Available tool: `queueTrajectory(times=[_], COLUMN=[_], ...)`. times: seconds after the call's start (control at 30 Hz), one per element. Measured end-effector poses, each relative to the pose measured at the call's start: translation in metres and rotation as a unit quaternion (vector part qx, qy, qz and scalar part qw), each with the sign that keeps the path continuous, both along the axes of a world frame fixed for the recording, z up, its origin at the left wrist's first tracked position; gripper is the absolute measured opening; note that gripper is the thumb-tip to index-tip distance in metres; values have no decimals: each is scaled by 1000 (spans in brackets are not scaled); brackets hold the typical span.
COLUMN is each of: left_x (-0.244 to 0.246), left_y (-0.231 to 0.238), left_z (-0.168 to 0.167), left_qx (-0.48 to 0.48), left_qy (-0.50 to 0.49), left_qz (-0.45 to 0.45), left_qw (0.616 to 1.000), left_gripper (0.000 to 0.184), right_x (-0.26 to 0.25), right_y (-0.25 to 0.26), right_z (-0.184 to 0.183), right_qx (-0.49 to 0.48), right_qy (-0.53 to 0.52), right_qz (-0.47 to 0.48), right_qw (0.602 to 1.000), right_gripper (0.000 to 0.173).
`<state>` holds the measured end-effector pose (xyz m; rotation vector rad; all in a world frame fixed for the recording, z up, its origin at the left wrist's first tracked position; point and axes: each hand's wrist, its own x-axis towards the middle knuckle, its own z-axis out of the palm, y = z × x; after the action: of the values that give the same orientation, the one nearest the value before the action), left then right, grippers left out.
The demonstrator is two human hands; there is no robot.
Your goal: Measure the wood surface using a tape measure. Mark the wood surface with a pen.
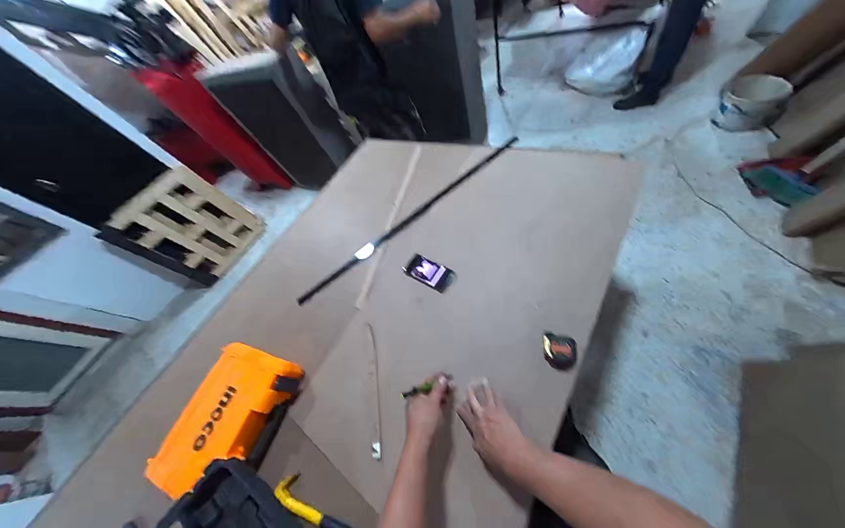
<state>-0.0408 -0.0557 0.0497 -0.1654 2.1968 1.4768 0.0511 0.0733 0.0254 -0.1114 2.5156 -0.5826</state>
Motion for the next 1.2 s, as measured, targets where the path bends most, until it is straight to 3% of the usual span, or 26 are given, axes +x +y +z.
queueTrajectory(times=[0.2, 0.47, 0.67, 0.97, 1.2], left_x=[-8, -18, -25, -30, -17], left_y=[14, 37, 57, 63, 44], left_z=[4, -20, -27, -24, -22], left_qx=[-106, -72, -122, -176, -205], left_qy=[-3, 43, 16, 26, 67], left_qz=[-57, -114, -186, -247, -231], left_qw=[993, 990, 975, 953, 949], left_gripper=[29, 19, 17, 16, 23], right_x=[5, -4, -4, -6, 6], right_y=[-2, -2, -3, -2, -2], right_z=[-4, 5, 4, 5, 3], right_qx=[25, 50, 56, 61, 45], right_qy=[13, -31, -36, -44, 0], right_qz=[1, 30, 40, 53, 26], right_qw=[1000, 998, 997, 996, 999], right_gripper=[65, 63, 37, 38, 42])
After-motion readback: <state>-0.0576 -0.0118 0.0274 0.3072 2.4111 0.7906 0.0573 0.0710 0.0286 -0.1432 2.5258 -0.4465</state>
